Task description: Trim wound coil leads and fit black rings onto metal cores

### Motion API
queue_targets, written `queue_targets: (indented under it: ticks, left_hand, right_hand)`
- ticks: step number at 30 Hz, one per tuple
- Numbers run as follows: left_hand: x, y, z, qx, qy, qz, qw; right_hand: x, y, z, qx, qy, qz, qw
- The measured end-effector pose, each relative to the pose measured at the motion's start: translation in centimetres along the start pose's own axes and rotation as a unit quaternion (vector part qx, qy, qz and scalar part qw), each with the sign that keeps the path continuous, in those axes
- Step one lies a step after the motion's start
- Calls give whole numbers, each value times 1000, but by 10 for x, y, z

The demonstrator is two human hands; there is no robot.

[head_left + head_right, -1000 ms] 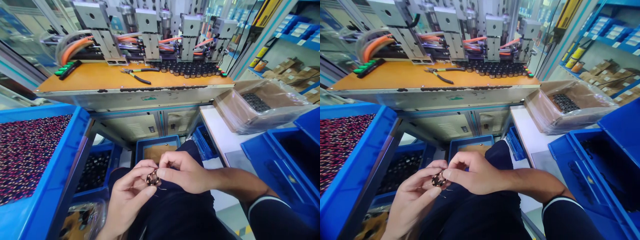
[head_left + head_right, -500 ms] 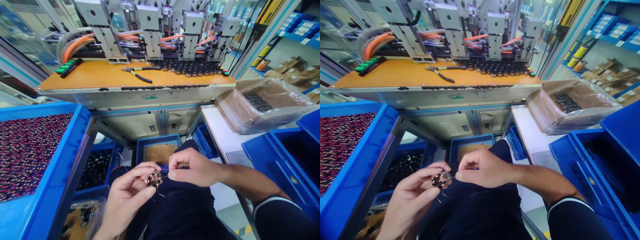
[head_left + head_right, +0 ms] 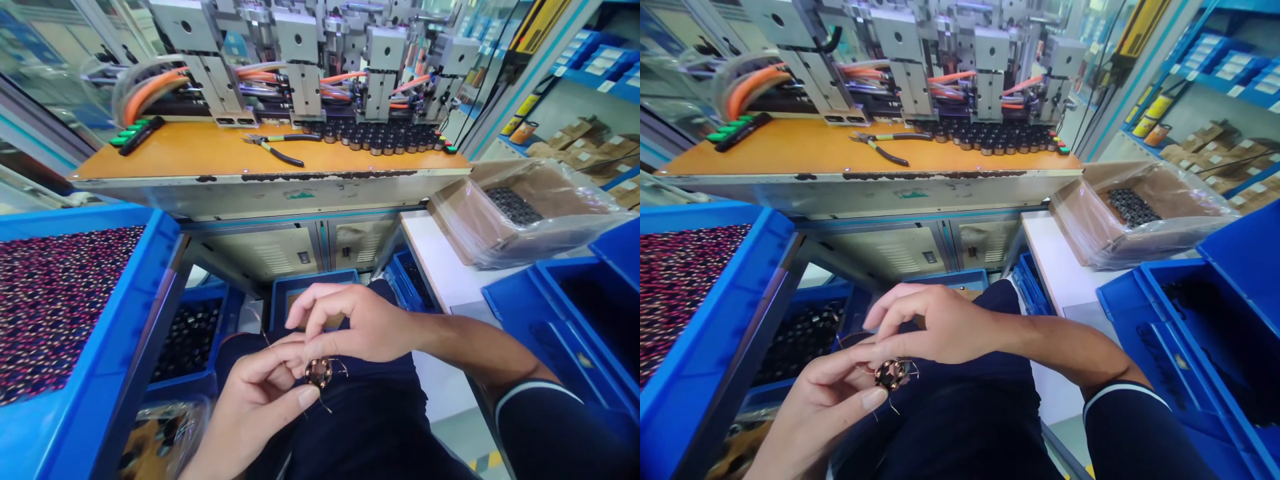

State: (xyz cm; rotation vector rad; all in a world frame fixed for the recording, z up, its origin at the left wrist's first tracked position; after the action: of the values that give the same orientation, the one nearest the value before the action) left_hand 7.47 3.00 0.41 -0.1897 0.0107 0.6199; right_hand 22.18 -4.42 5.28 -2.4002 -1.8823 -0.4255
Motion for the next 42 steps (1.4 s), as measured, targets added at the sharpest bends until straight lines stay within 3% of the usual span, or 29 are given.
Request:
queue_targets:
  ticks: [4,8,12,18,22,30,42]
  left_hand:
    - [3,6,1,14,-43,42,998]
    - [5,11,-2,28,-59,75,995]
    - [5,7,1,-1,-65,31,997]
    - [3,8,3,32,-82,20,996]
    - [2,8,-3,1,-65,11,998]
    - [2,2,-5,-107,-49,-18,993]
    - [4,-2,-1,-114,-74,-32,990]
  right_hand:
    - [-11,3,3,11,-42,111,993]
    - [-20,5,-2,21,-81,147,986]
    - [-24,6,-7,15,-145,123,982]
    - [-21,3,-8,-46,-198,32,979]
    - [-21,2,-13,-82,-164,12,983]
    - [-27,-2,-24,-85,-72,31,993]
    - [-32,-7,-27,-94,-22,58,994]
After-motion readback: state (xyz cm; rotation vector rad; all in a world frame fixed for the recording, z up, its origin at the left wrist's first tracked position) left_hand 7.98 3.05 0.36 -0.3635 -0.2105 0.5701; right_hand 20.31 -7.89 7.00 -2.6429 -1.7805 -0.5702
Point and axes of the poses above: each hand's wrist, its own x-axis towards the middle knuckle, its own y-axis out of the back of the hand, z = x × y, the point moved 4 cm from there along x, towards the middle knuckle, and after that the axes turned 11 degrees about z, right-handed, at the moved point
